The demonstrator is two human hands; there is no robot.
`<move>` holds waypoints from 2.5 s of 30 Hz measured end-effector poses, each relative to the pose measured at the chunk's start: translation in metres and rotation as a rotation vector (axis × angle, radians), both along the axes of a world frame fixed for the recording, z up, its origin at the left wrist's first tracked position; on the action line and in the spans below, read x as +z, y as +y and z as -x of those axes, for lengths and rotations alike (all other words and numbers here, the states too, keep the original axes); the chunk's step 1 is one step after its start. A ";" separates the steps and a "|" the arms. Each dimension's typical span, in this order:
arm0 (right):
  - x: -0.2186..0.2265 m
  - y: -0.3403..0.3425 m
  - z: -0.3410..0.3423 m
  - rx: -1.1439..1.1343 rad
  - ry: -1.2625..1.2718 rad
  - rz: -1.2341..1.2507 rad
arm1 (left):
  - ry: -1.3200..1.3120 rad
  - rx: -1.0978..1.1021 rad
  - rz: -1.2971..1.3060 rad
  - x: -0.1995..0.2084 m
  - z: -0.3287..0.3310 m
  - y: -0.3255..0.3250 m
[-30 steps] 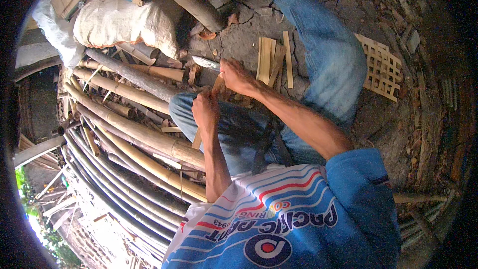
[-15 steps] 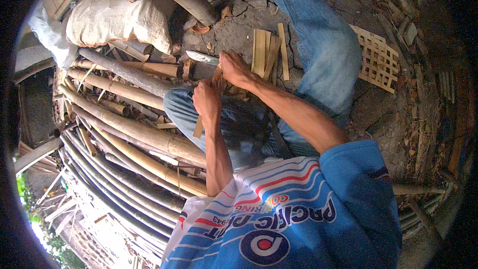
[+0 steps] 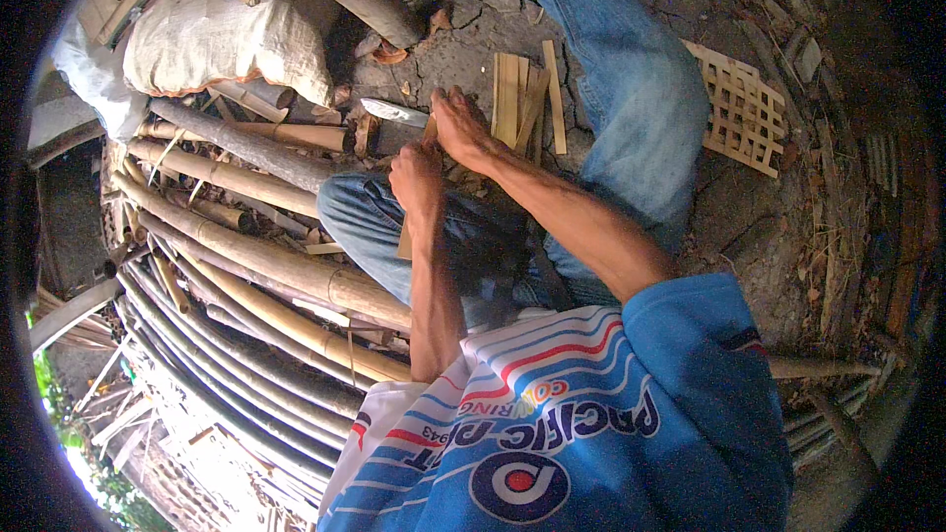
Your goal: The person sits on the ground and uses a knife to split and shape thin bamboo strips. They repeatedly cut, align, and stack the strips while working on a small woven bamboo lattice.
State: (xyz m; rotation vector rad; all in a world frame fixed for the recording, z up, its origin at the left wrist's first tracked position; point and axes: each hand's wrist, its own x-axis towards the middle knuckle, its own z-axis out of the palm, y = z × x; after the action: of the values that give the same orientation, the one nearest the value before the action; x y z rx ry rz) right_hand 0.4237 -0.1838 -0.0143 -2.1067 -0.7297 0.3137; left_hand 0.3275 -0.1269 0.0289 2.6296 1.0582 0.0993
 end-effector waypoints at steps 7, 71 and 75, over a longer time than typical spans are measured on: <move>0.014 -0.002 -0.006 0.082 0.242 0.168 | -0.139 -0.068 0.170 -0.024 -0.001 0.000; 0.100 -0.010 -0.035 0.176 0.729 -0.367 | -0.527 0.017 1.095 0.067 0.017 0.037; 0.103 -0.004 -0.028 0.089 0.962 -0.422 | -0.619 0.013 1.139 0.062 0.021 0.033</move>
State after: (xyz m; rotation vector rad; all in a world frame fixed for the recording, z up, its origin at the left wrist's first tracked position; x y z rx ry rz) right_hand 0.4516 -0.1882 0.0887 -1.2914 -0.2626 1.0271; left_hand 0.3066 -0.0936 0.0909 1.4128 0.6068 0.2152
